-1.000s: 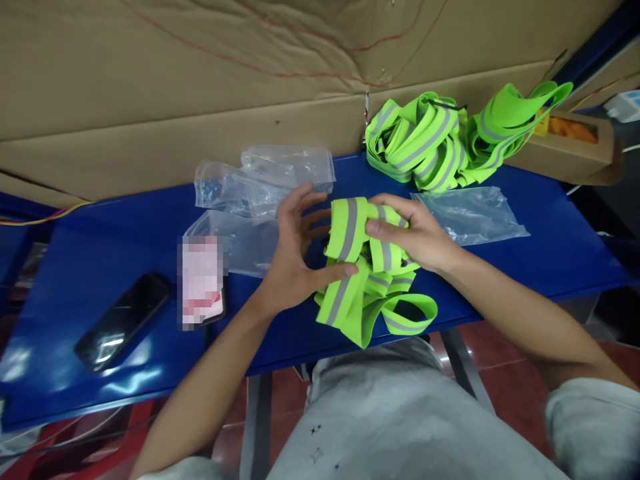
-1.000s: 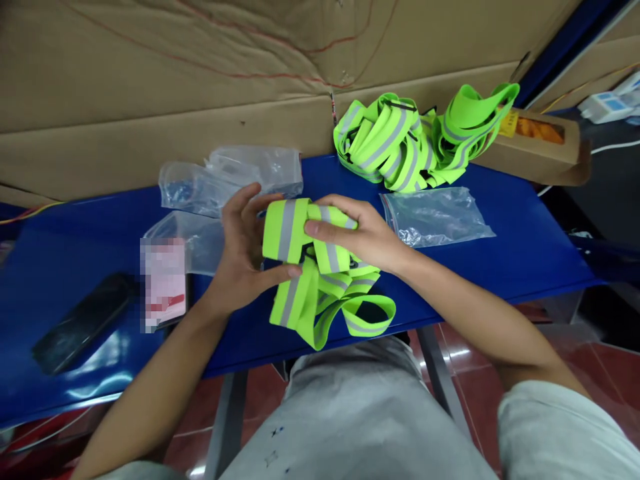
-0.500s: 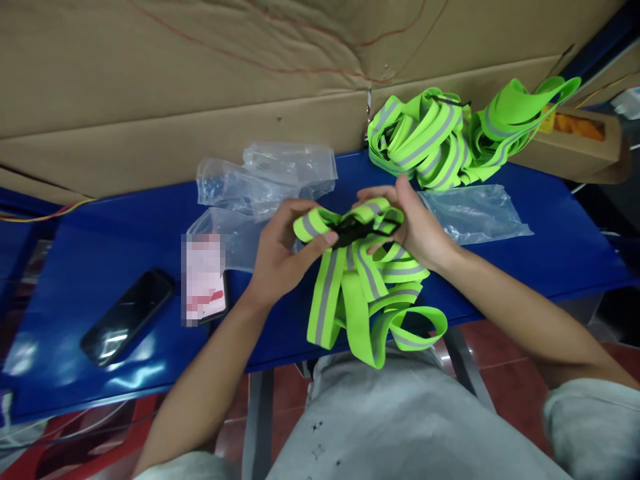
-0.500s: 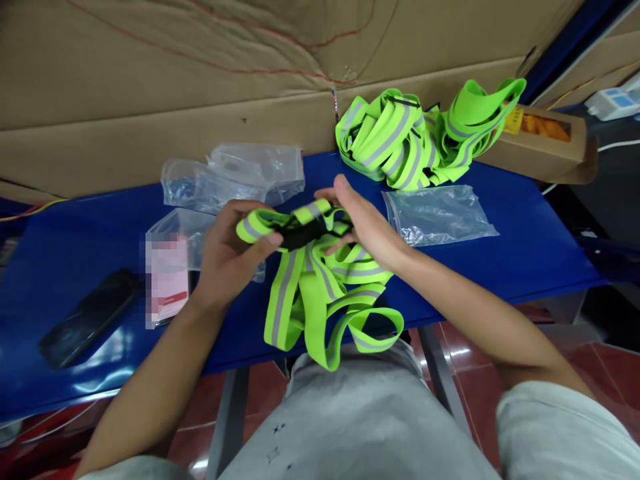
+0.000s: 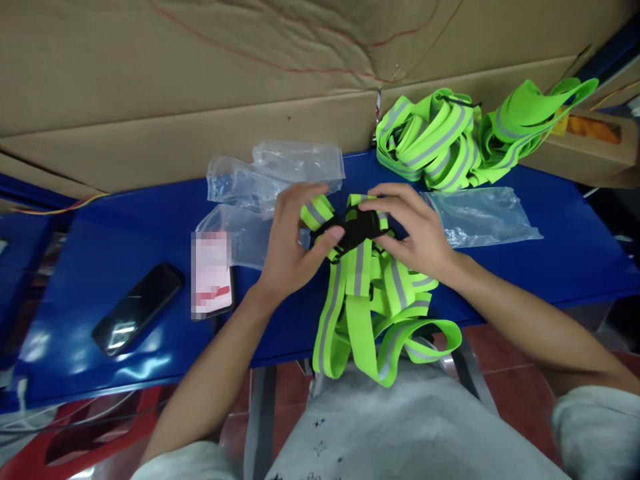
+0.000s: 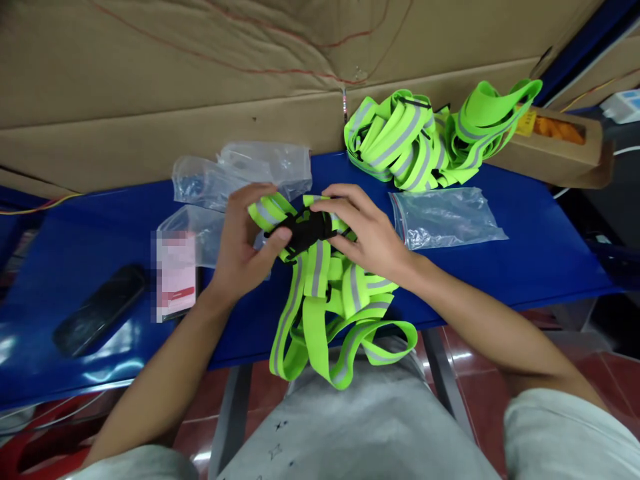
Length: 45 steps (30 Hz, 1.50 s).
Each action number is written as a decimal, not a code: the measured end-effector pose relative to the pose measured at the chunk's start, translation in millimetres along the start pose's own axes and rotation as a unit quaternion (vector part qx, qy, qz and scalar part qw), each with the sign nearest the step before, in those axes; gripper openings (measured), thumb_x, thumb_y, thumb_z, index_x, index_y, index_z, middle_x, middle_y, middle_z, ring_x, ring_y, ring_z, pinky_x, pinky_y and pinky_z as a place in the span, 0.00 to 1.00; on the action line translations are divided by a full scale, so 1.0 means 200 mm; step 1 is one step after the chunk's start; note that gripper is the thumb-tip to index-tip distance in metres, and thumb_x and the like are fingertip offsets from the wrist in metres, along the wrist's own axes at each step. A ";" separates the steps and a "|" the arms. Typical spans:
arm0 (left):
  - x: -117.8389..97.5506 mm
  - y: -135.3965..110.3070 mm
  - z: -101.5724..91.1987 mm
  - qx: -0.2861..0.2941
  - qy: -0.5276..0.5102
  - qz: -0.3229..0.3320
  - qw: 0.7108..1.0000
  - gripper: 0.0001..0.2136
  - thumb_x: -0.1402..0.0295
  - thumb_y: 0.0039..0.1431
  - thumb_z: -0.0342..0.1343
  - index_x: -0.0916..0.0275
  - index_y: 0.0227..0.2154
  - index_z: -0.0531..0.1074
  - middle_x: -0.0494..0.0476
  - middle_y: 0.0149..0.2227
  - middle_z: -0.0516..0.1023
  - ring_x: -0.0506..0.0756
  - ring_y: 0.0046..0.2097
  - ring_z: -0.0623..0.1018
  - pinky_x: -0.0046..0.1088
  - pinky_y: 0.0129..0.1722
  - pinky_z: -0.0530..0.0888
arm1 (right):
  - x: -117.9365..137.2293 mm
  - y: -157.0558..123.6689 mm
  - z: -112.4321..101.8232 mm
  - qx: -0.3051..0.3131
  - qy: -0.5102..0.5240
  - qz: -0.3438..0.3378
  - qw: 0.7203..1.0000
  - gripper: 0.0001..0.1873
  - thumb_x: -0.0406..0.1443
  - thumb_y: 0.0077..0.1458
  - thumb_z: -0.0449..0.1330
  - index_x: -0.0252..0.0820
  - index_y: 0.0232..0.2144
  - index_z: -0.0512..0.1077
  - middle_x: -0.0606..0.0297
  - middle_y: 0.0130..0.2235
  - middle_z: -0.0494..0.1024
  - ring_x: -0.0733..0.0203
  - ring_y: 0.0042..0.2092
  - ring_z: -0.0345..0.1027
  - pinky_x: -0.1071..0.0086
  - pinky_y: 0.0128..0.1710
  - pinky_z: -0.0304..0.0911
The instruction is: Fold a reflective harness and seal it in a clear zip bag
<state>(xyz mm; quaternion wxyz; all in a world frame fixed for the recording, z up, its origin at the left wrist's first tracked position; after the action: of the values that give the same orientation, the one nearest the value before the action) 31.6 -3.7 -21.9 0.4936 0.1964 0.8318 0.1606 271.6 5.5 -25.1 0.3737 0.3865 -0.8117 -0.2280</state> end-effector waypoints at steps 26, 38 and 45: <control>-0.24 -0.03 0.02 0.030 0.176 0.096 0.979 0.17 0.70 0.53 0.69 0.55 0.45 0.74 0.64 0.70 0.59 0.73 0.73 0.60 0.63 0.70 0.59 | 0.11 0.02 -0.05 -0.014 -0.307 -0.070 0.949 0.27 0.26 0.67 0.52 0.45 0.64 0.71 0.55 0.52 0.76 0.54 0.52 0.70 0.60 0.51 0.63; -0.35 -0.04 0.03 0.013 0.123 0.053 0.991 0.14 0.73 0.49 0.63 0.57 0.39 0.70 0.62 0.58 0.70 0.64 0.62 0.73 0.50 0.63 0.71 | 0.21 0.06 -0.12 -0.012 -0.368 -0.081 0.926 0.25 0.28 0.71 0.52 0.48 0.65 0.70 0.60 0.51 0.78 0.57 0.50 0.69 0.62 0.47 0.60; -0.39 -0.06 0.01 0.052 0.160 0.143 0.975 0.15 0.69 0.56 0.65 0.57 0.45 0.68 0.63 0.57 0.75 0.64 0.59 0.77 0.47 0.58 0.76 | 0.26 0.03 -0.20 -0.005 -0.302 -0.048 0.952 0.27 0.29 0.70 0.52 0.52 0.66 0.69 0.59 0.53 0.78 0.54 0.50 0.73 0.60 0.47 0.67</control>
<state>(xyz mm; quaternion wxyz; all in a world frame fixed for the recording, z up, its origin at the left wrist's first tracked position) 65.9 -51.3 31.0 0.3145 0.3108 0.8706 0.2155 277.2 -36.0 26.3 0.1017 0.3364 -0.8659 -0.3558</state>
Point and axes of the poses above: each hand's wrist, its own y-axis towards the middle knuckle, its own z-axis out of the palm, x = y × z, the point moved 1 cm from there along y, towards the middle knuckle
